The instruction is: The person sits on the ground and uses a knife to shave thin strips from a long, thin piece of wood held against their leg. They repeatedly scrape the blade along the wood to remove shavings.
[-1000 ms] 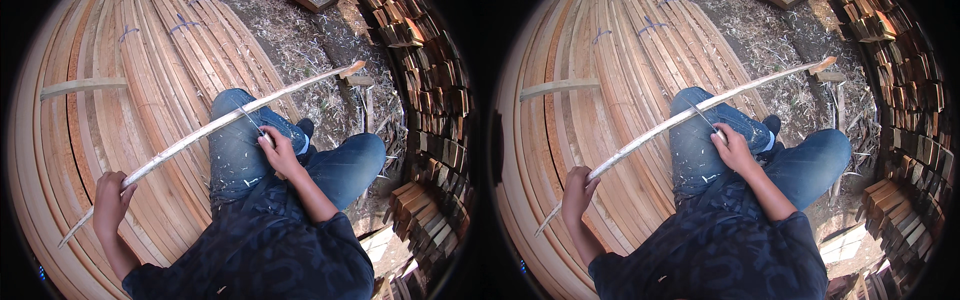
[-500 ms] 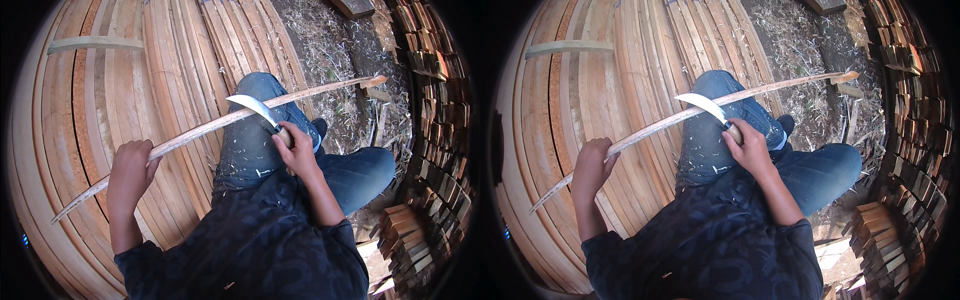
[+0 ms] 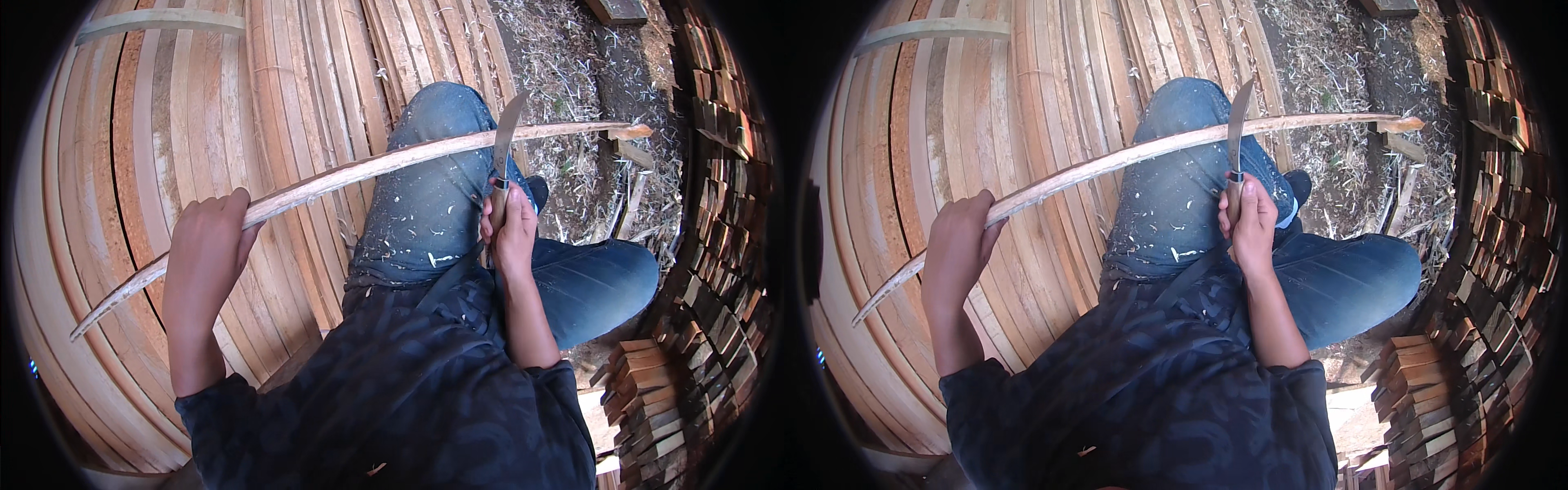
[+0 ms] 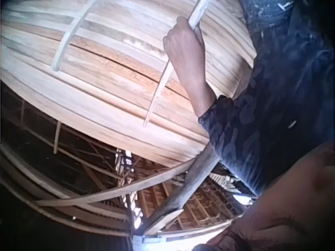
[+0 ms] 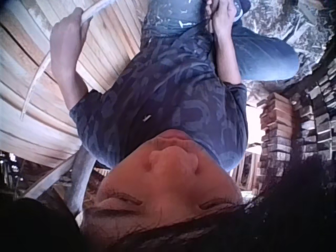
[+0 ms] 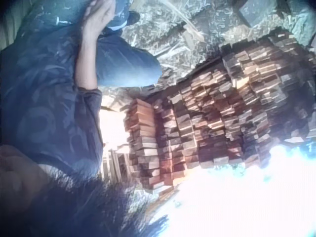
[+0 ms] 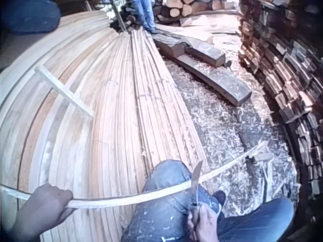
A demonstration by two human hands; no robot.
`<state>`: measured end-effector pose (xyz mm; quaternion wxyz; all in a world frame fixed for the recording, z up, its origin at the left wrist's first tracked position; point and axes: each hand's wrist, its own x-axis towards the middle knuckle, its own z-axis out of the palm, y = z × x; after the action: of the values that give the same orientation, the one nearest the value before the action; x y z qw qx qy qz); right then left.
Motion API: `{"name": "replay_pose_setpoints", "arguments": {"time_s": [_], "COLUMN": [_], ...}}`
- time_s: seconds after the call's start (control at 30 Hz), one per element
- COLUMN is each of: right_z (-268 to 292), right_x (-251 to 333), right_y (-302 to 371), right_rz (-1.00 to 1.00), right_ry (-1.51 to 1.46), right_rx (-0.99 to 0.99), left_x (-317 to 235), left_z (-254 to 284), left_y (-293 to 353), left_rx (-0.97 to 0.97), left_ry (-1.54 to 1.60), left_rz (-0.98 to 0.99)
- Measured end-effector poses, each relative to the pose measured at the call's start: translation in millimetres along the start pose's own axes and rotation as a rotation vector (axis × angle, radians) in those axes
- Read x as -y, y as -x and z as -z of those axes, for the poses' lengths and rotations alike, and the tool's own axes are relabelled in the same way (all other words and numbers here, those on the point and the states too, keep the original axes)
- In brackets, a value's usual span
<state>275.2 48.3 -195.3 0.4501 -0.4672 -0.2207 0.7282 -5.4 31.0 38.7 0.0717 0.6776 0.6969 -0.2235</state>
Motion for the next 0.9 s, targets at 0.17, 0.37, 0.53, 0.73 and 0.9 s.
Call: {"name": "replay_pose_setpoints", "arguments": {"time_s": [0.17,0.37,0.53,0.73,0.9], "right_z": [2.8,11.2,14.5,12.2,6.1], "right_x": [-3.6,0.4,20.1,3.7,-15.2], "right_y": [16.5,3.0,-7.0,7.2,13.2], "right_rz": [-0.207,-0.053,0.027,-0.205,-0.038], "right_ry": [0.105,0.139,-0.085,0.201,0.635], "right_rx": [0.379,0.188,-0.014,0.082,0.342], "left_x": [-3.2,-11.2,-14.4,-14.0,-14.1], "left_z": [-1.2,-1.9,-0.9,0.2,-6.2], "left_y": [2.1,3.0,6.9,10.8,11.5], "left_rx": [-0.066,-0.085,-0.1,-0.069,0.003], "left_ry": [-0.07,-0.039,-0.064,-0.109,-0.08], "left_rz": [-0.005,0.037,0.05,0.02,0.087]}}
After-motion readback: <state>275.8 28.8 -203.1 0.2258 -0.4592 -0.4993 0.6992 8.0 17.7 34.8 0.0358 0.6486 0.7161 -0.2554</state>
